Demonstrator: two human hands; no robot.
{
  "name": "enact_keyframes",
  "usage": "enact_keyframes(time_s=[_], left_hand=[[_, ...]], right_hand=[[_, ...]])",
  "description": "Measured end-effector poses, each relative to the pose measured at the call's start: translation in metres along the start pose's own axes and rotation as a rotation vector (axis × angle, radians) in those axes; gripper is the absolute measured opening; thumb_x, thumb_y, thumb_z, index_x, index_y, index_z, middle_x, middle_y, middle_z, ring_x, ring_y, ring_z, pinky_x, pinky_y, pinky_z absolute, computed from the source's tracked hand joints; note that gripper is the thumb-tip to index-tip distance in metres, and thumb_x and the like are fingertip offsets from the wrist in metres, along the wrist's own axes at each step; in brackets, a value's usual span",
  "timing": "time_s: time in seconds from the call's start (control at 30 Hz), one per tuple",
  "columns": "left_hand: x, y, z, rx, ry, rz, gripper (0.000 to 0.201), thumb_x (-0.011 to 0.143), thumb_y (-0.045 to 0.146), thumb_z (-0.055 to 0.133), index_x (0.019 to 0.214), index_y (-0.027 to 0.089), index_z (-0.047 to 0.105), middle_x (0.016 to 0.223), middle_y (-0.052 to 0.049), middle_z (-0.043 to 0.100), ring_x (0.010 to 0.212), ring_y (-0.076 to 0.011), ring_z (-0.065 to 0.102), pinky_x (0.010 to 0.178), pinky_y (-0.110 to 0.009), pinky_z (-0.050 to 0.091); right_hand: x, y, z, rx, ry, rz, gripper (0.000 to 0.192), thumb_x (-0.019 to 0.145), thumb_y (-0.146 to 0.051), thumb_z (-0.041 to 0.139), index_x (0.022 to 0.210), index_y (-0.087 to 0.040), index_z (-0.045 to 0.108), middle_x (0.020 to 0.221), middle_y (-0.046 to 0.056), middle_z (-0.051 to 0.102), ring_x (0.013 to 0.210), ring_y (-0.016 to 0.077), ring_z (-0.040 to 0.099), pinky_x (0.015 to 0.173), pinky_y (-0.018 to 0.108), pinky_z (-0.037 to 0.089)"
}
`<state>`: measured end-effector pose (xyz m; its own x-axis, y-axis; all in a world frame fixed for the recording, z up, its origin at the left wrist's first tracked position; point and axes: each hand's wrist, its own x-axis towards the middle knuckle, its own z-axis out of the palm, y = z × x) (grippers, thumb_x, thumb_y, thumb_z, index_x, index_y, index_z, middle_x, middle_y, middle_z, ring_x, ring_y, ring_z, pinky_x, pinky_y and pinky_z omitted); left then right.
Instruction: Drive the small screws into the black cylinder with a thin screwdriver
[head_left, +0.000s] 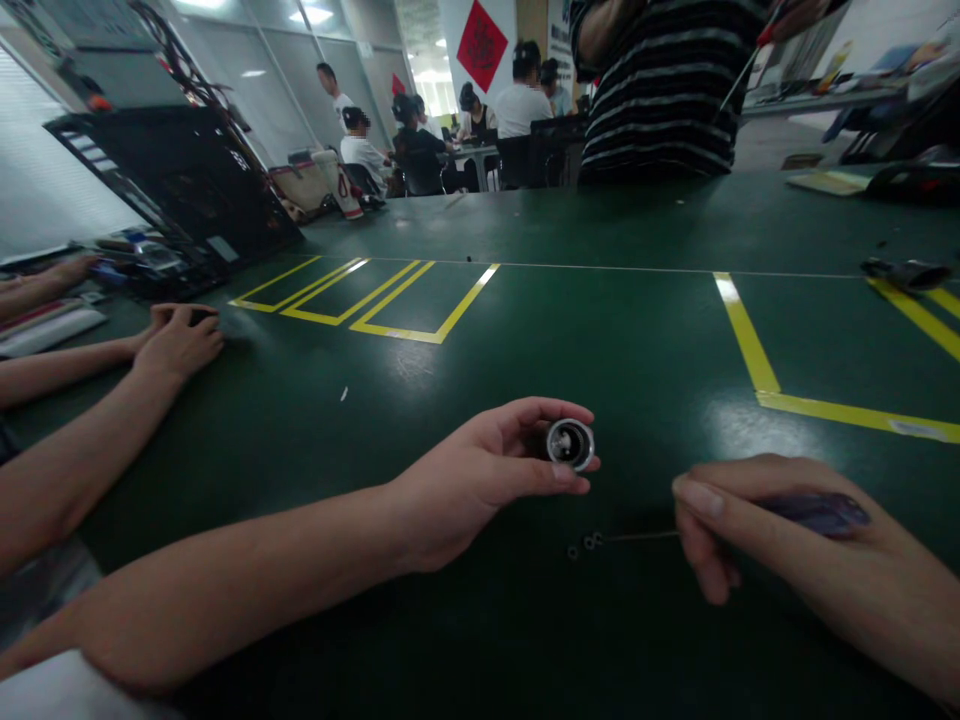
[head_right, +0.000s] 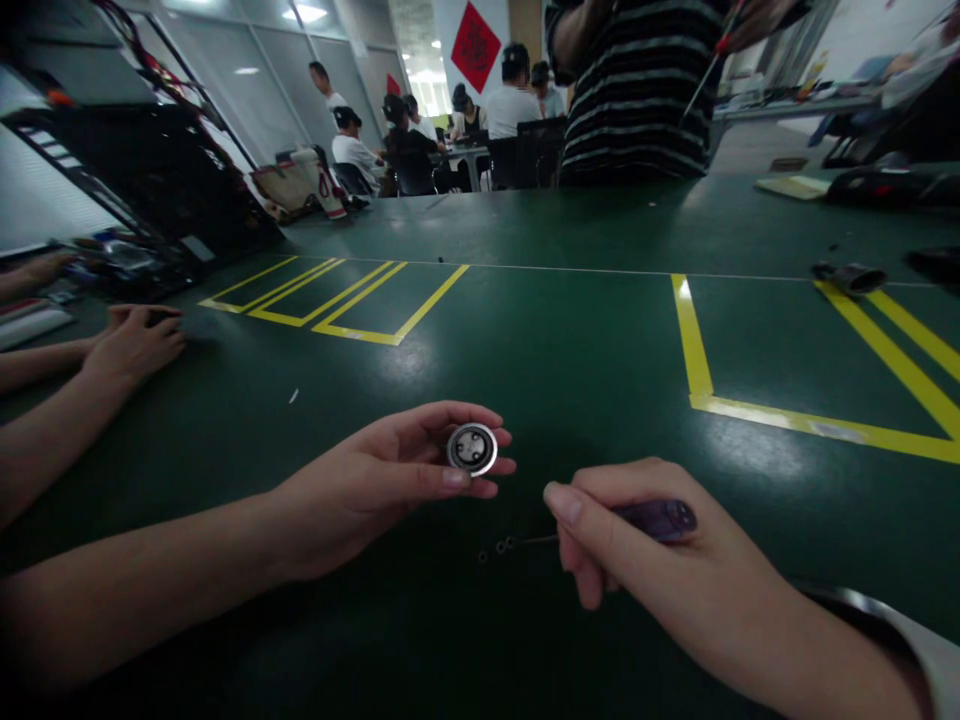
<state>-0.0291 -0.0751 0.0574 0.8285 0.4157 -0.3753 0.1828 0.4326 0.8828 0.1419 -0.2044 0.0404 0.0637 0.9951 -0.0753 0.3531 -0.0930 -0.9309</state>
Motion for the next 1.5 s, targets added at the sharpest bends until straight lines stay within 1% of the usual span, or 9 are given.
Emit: enact_keyframes(time_s=[0.13, 0.23, 0.3, 0.37, 0.47, 0.6, 0.77, 0.97, 1.5], left_hand=[[0.001, -0.001, -0.001, 0.005, -0.015, -0.003, 0.04, 0.067, 0.007, 0.065, 0.104, 0.019, 0.057, 0.106, -0.006, 0.06, 0.101, -0.0198, 0.057, 0.094, -0.039, 0.041], [0.001, -0.002, 0.0, 0.004, 0.004, 0.0, 0.039, 0.067, 0.005, 0.064, 0.103, 0.018, 0.058, 0.106, -0.006, 0.061, 0.101, -0.02, 0.057, 0.093, -0.039, 0.041], [0.0, -0.003, 0.001, 0.009, 0.034, 0.006, 0.038, 0.066, 0.005, 0.064, 0.102, 0.017, 0.059, 0.105, -0.006, 0.061, 0.101, -0.0201, 0.057, 0.094, -0.039, 0.04], [0.0, -0.003, 0.002, 0.018, 0.065, 0.01, 0.037, 0.066, 0.006, 0.064, 0.101, 0.017, 0.06, 0.104, -0.006, 0.062, 0.101, -0.0201, 0.057, 0.095, -0.039, 0.039], [0.0, -0.004, 0.004, 0.027, 0.105, 0.01, 0.036, 0.065, 0.006, 0.064, 0.099, 0.017, 0.061, 0.102, -0.005, 0.063, 0.101, -0.02, 0.057, 0.096, -0.039, 0.037], [-0.001, -0.005, 0.005, 0.045, 0.141, 0.015, 0.034, 0.065, 0.006, 0.062, 0.098, 0.017, 0.061, 0.1, -0.005, 0.063, 0.1, -0.0197, 0.057, 0.097, -0.038, 0.036], [-0.001, -0.006, 0.005, 0.065, 0.15, 0.028, 0.034, 0.065, 0.005, 0.06, 0.097, 0.017, 0.061, 0.102, -0.005, 0.063, 0.1, -0.0194, 0.057, 0.096, -0.038, 0.036], [-0.002, -0.011, 0.006, 0.092, 0.1, 0.03, 0.035, 0.066, 0.006, 0.06, 0.099, 0.017, 0.06, 0.102, -0.006, 0.063, 0.099, -0.0192, 0.057, 0.093, -0.036, 0.039], [0.001, -0.018, 0.014, 0.112, 0.117, 0.091, 0.014, 0.069, 0.013, 0.061, 0.083, 0.015, 0.061, 0.1, -0.005, 0.062, 0.091, -0.0165, 0.059, 0.083, -0.031, 0.044]], right_hand=[[-0.005, 0.004, 0.004, -0.154, 0.062, -0.061, 0.044, 0.086, -0.046, 0.042, 0.051, -0.022, 0.057, 0.046, -0.002, 0.056, 0.045, 0.0107, 0.054, 0.044, 0.02, 0.043], [-0.011, 0.009, 0.01, -0.295, 0.236, -0.139, 0.034, 0.085, -0.042, 0.046, 0.06, -0.023, 0.061, 0.055, -0.002, 0.061, 0.052, 0.0118, 0.059, 0.049, 0.02, 0.047], [-0.014, 0.009, 0.016, -0.393, 0.339, -0.281, 0.025, 0.083, -0.038, 0.051, 0.067, -0.024, 0.062, 0.069, 0.0, 0.065, 0.064, 0.0142, 0.062, 0.054, 0.021, 0.049], [-0.015, 0.007, 0.022, -0.472, 0.336, -0.449, 0.023, 0.084, -0.031, 0.051, 0.066, -0.023, 0.061, 0.073, 0.001, 0.066, 0.067, 0.015, 0.062, 0.053, 0.022, 0.048], [-0.013, 0.003, 0.03, -0.559, 0.274, -0.614, 0.035, 0.086, -0.019, 0.04, 0.056, -0.021, 0.057, 0.055, 0.001, 0.058, 0.051, 0.0122, 0.054, 0.045, 0.023, 0.043], [-0.013, 0.002, 0.035, -0.692, 0.284, -0.756, 0.037, 0.084, -0.01, 0.038, 0.053, -0.019, 0.055, 0.049, 0.001, 0.054, 0.048, 0.0122, 0.05, 0.049, 0.026, 0.043], [-0.017, 0.006, 0.034, -0.784, 0.387, -0.891, 0.034, 0.085, -0.009, 0.04, 0.056, -0.02, 0.055, 0.05, 0.001, 0.057, 0.051, 0.0136, 0.053, 0.056, 0.029, 0.046], [-0.017, 0.001, 0.036, -0.812, 0.473, -0.928, 0.034, 0.088, -0.011, 0.038, 0.062, -0.02, 0.059, 0.056, 0.0, 0.062, 0.054, 0.013, 0.057, 0.061, 0.028, 0.049], [-0.011, -0.004, 0.037, -0.812, 0.397, -0.9, 0.04, 0.089, -0.013, 0.037, 0.057, -0.019, 0.061, 0.049, 0.001, 0.059, 0.048, 0.0136, 0.055, 0.053, 0.028, 0.047]])
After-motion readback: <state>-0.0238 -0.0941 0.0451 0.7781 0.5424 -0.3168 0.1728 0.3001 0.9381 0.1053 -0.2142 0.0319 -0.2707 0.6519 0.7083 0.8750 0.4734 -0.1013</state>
